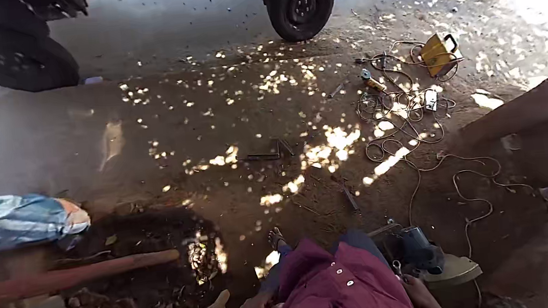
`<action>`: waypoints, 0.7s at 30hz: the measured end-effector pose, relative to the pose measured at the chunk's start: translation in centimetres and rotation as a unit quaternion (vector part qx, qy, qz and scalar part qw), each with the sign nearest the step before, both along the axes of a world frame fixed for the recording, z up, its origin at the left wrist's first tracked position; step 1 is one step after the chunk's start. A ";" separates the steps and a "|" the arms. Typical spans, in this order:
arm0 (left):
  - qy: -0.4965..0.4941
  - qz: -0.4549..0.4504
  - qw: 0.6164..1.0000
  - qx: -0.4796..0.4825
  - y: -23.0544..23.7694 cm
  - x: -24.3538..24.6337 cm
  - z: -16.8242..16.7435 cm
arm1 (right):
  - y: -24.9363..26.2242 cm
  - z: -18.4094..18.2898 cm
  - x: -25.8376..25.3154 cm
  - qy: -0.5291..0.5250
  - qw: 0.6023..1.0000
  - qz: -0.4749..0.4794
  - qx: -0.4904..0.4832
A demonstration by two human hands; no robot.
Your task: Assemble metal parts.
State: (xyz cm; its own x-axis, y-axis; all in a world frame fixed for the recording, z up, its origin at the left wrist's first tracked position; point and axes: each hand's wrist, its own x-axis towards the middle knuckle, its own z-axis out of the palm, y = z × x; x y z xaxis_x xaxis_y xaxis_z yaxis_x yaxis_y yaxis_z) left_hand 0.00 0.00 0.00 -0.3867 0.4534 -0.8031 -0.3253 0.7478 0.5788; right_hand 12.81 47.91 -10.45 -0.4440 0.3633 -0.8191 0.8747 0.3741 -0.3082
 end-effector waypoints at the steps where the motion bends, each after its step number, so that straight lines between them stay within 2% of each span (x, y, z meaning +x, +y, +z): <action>1: 0.022 -0.042 0.999 -0.007 -0.5 -2.4 -1.4 | -0.5 0.2 -1.6 0.024 0.999 -0.016 0.013; 4: 0.058 -0.114 0.992 -0.023 -0.1 -8.4 -5.2 | -1.6 1.5 -5.9 0.083 0.992 -0.096 -0.002; 7: 0.073 -0.127 0.987 -0.062 1.7 -14.6 -6.6 | -2.5 4.0 -11.6 0.144 0.978 -0.125 -0.081; 9: 0.086 -0.087 0.984 -0.131 3.4 -18.6 -7.1 | -2.3 5.5 -16.4 0.176 0.972 -0.077 -0.134; 12: 0.085 -0.040 0.976 -0.198 7.6 -24.4 -7.5 | 1.4 5.7 -22.9 0.179 0.973 0.039 -0.137; 15: 0.093 -0.058 0.981 -0.157 12.2 -29.3 -8.5 | 7.4 5.9 -27.5 0.138 0.977 0.106 -0.122; 17: 0.141 -0.090 0.975 -0.145 15.5 -33.2 -8.8 | 11.2 5.6 -30.4 0.111 0.978 0.135 -0.117; 19: 0.162 -0.110 0.971 -0.139 18.1 -35.8 -9.3 | 13.7 5.5 -32.6 0.095 0.979 0.139 -0.118; 21: 0.141 -0.127 0.973 -0.133 20.3 -38.0 -9.3 | 15.2 5.6 -35.3 0.077 0.979 0.149 -0.117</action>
